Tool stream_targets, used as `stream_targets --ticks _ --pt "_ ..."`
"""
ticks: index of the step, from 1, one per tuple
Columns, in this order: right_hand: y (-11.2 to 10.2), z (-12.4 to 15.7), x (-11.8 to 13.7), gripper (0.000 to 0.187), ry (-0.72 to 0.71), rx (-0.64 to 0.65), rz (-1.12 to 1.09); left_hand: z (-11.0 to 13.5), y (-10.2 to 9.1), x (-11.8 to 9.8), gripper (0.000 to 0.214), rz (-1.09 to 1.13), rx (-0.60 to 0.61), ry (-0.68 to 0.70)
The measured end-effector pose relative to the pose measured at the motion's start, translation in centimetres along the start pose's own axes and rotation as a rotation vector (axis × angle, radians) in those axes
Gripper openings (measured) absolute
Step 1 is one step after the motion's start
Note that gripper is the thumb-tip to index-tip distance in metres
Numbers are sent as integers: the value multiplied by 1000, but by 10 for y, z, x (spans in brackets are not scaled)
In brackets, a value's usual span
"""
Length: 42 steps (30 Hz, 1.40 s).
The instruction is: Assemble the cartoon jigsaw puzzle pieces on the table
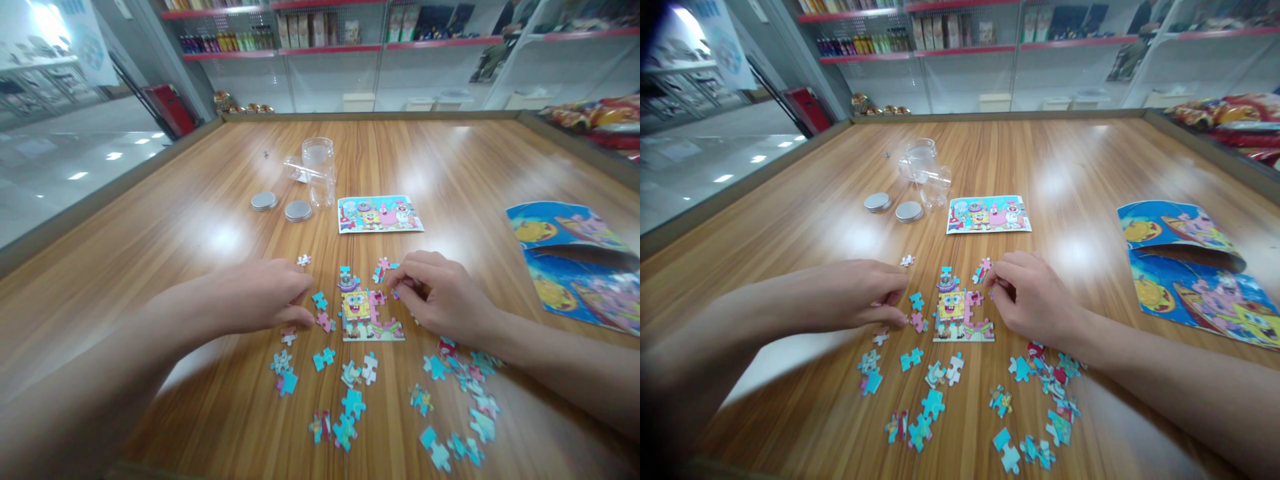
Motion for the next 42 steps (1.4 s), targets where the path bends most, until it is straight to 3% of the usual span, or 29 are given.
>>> stream_targets --ticks 5,12,17,24,35,42 --pt "0 0 0 17 -7 4 -12 1 -1 0 32 21 46 -28" --pt "1 -1 0 18 -1 6 -29 0 3 15 20 -172 -118 -197" --pt "0 -1 1 18 0 16 -46 0 14 23 21 -133 -84 -260" --pt "1 0 0 18 2 24 -61 -4 11 14 5 -67 -43 -162" --pt "0 0 2 18 -5 37 -68 -7 5 10 18 -235 -106 -244" --pt "1 -1 4 19 -22 51 -76 -10 3 -5 14 -143 -116 -119"
Point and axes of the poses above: each hand's wrist, its own z-axis away from the middle knuckle, its own y-axis out of the palm, x = y × z, the point moved 3 cm from there along -z, towards the middle knuckle, and after that the axes turned 11 degrees about -z, right-handed, at the moved point
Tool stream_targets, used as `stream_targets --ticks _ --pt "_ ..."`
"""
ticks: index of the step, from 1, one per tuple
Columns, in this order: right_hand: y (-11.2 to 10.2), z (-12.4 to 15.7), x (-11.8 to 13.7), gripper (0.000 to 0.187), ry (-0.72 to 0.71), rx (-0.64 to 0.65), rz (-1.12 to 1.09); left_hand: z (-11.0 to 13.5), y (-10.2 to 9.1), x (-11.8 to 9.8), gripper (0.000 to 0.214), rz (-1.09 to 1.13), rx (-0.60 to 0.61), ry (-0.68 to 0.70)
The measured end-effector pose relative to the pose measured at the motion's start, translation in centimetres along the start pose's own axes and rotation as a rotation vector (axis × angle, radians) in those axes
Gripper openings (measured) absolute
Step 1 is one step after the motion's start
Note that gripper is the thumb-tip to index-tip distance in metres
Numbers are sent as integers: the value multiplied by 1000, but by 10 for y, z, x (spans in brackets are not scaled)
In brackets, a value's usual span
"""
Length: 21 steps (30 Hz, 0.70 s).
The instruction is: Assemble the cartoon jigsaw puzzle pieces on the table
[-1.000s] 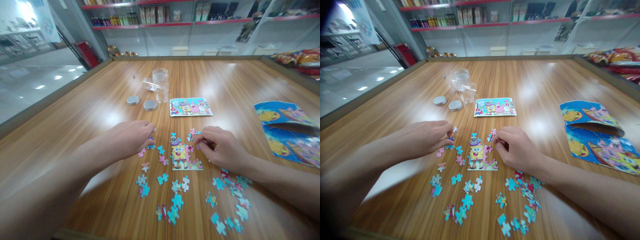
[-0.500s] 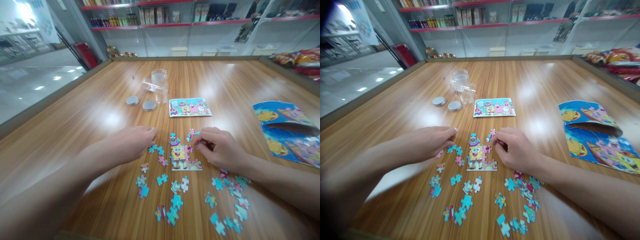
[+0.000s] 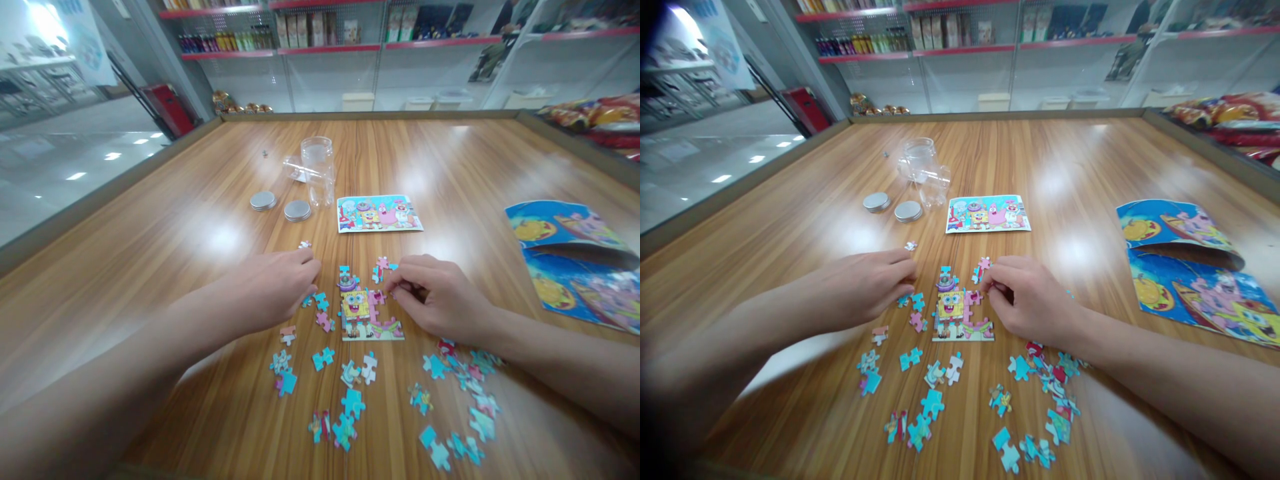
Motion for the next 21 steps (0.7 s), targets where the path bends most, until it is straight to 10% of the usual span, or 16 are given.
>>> stream_targets --ticks 10,21 --pt "0 -1 1 18 -7 23 7 3 -11 -17 16 163 -47 253" --pt "1 -1 1 18 1 32 -1 1 -12 -19 17 220 -6 227"
Point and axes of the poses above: each hand's wrist, its own z-axis away from the middle knuckle, its own y-axis out of the palm, x = y × z, the point moved 3 cm from there along -z, towards the middle knuckle, and after that the axes turned 11 degrees about -z, right-handed, at the moved point
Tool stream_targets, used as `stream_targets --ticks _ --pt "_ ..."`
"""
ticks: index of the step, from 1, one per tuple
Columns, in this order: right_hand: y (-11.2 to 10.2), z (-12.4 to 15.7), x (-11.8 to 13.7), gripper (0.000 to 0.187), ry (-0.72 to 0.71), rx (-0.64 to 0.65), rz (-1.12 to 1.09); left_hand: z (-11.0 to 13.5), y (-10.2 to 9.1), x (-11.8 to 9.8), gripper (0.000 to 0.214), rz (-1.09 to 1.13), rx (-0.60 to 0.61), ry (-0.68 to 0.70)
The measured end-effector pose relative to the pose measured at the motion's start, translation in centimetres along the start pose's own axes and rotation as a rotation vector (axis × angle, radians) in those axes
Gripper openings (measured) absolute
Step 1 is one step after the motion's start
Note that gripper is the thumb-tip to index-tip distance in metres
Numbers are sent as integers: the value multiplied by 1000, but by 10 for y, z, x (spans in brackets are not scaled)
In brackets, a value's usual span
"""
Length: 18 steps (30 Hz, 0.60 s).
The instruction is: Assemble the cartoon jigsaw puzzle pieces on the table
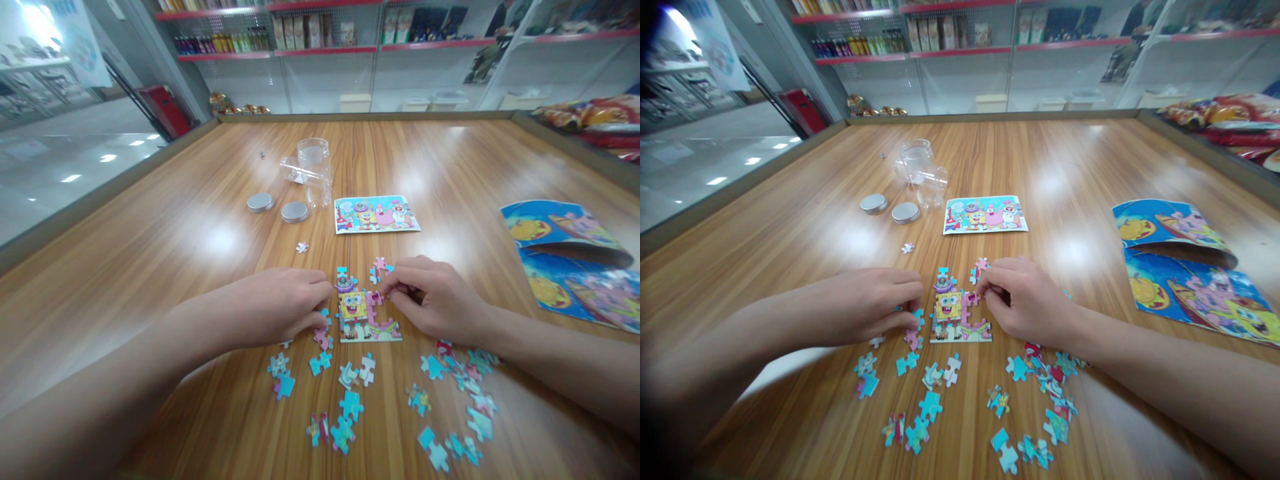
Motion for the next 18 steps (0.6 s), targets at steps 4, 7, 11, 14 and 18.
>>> stream_targets --ticks 4,7,11,14,18 --pt "1 0 1 17 -33 19 3 1 1 0 15 0 -37 29" --pt "2 0 1 16 -57 34 6 2 4 1 14 -7 -40 46" --pt "2 0 0 15 -60 47 7 2 7 2 14 -3 -25 48" --pt "2 0 1 15 -63 51 13 0 9 1 17 8 -41 48" --pt "1 -2 3 15 -39 52 -5 -2 11 0 21 19 -75 62"
Point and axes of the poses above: each hand's wrist, its own z-axis away from the middle knuckle, its own y-axis out of the palm, x = y × z, the point moved 3 cm from there along -z, towards the middle knuckle, and after that the axes turned 11 degrees about -z, right-handed, at the moved point
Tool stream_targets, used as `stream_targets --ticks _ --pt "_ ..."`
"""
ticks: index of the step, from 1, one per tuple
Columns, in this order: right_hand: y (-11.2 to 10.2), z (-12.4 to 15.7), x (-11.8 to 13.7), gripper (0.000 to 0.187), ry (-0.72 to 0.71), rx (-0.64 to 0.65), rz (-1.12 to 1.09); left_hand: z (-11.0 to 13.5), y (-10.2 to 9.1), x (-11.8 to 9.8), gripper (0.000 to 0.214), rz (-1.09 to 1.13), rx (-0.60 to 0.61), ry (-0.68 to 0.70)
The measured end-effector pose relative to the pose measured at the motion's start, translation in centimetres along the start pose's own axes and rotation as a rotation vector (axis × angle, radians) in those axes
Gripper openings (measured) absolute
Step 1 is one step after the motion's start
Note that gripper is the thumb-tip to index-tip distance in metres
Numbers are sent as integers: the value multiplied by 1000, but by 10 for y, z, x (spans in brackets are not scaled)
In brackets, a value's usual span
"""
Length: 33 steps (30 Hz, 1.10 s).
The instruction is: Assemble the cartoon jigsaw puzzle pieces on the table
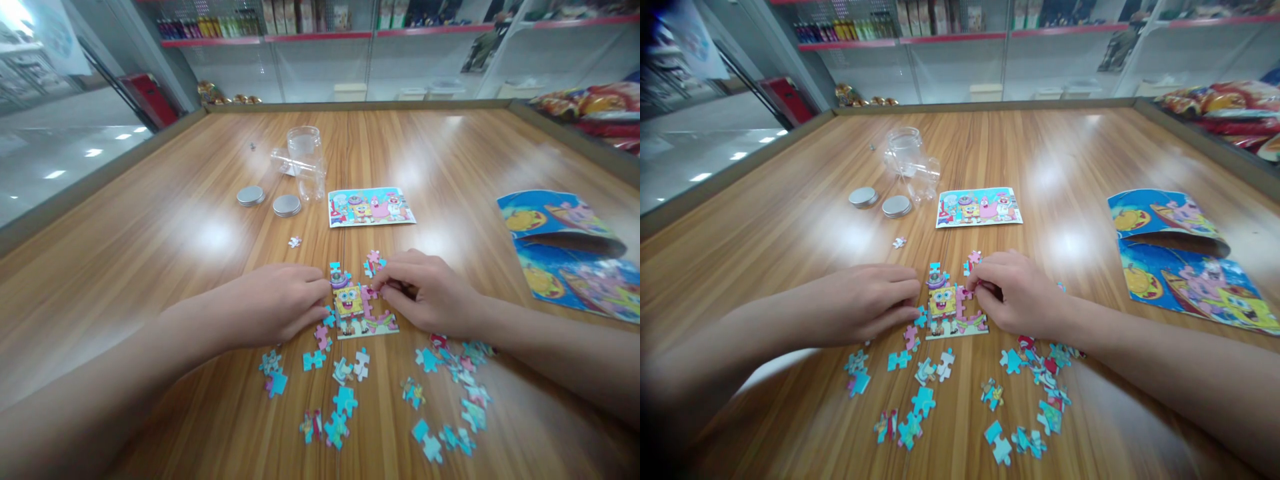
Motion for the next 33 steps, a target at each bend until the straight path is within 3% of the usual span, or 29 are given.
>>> stream_targets --ticks 10,18,24,28,33 --pt "0 0 -2 16 2 0 0 -5 3 -1 21 -17 15 -7" --pt "1 1 -2 16 -8 0 -17 -2 -8 -1 26 89 85 -52" --pt "1 0 -2 17 0 8 -10 -2 -5 0 8 89 51 -29" --pt "1 1 -3 16 -11 4 -14 0 -2 1 16 19 8 20" --pt "1 1 -4 15 -19 -4 -15 -1 -6 -3 20 67 39 11"
Point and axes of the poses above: each hand's wrist, its own z-axis away from the middle knuckle, its own y-axis out of the palm, x = y × z, the point moved 3 cm from there along -z, towards the middle knuckle, and after that the axes turned 11 degrees about -z, right-handed, at the moved point
